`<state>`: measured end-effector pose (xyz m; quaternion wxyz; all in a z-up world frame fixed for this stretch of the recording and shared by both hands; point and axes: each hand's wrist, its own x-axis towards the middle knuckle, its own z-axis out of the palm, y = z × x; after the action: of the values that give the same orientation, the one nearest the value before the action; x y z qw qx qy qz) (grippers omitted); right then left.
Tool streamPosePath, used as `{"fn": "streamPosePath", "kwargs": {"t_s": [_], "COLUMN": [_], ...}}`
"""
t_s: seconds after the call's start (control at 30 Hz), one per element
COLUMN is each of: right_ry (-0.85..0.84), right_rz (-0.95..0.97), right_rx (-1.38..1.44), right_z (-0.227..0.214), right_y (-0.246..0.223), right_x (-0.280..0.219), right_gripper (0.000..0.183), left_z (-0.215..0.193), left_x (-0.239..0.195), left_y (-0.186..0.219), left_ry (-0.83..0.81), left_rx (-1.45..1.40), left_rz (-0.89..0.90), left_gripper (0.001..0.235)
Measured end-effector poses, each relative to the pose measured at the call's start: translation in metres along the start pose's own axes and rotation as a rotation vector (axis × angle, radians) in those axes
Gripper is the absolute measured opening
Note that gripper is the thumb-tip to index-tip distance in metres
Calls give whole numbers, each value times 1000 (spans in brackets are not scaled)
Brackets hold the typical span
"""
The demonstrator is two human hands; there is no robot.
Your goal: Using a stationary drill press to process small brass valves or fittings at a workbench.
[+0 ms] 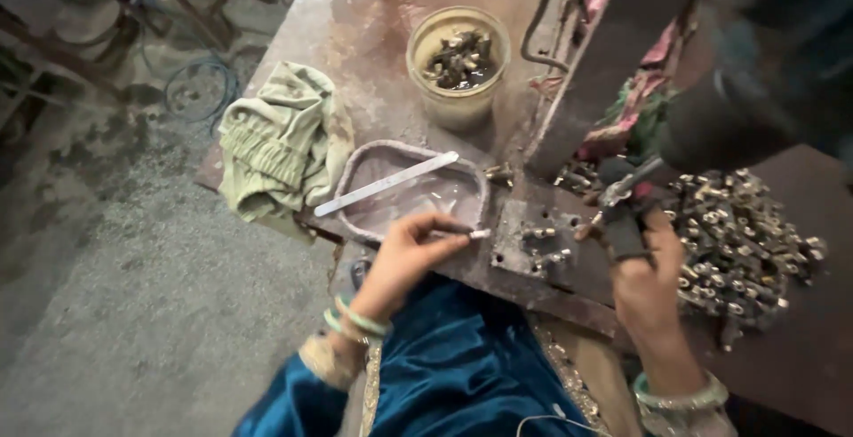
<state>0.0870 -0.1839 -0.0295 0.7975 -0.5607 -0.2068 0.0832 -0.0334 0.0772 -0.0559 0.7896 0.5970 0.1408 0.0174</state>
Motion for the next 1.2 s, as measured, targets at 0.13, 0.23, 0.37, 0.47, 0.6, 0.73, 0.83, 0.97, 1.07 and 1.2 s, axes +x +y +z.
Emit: {"fn": "streamPosePath", "kwargs": {"t_s": [0.13, 0.23, 0.37, 0.47, 0.6, 0.73, 0.83, 0.97, 1.07, 1.2], "right_ry": [14, 46, -17, 16, 45, -11, -14, 53, 110, 130], "right_rz": [9, 63, -8, 25, 56, -10, 9, -88, -62, -46], "right_rx": [-69, -107, -175, -207, -159, -97, -107, -214, -206, -163], "right_z": [5, 1, -1, 3, -18, -7, -6, -21, -34, -24], "right_y": [-13, -13, -8, -11, 12, 1, 3, 27, 41, 39], "right_x": [-1, 6, 1, 4, 2, 4, 2, -4, -1, -1], "right_gripper": [49, 43, 46, 44, 47, 50, 47, 50, 49, 46], "left_z": [56, 77, 82, 83, 89, 91, 91, 91, 95, 93], "left_x": [-21, -24, -25, -15, -10, -8, -10, -1, 15, 26], "left_y": [-27, -29, -34, -34, -36, -32, -18, 9, 19, 4], "left_ry": [67, 144, 161, 134, 90, 80, 88, 123, 51, 5], "left_rx": [116, 356, 578, 643, 706, 774, 831, 941, 1072, 1192], "left_rz": [122, 399, 486, 552, 645, 655, 612, 687, 714, 656], "left_gripper": [20, 19, 19, 20, 23, 21, 23, 32, 44, 51]}}
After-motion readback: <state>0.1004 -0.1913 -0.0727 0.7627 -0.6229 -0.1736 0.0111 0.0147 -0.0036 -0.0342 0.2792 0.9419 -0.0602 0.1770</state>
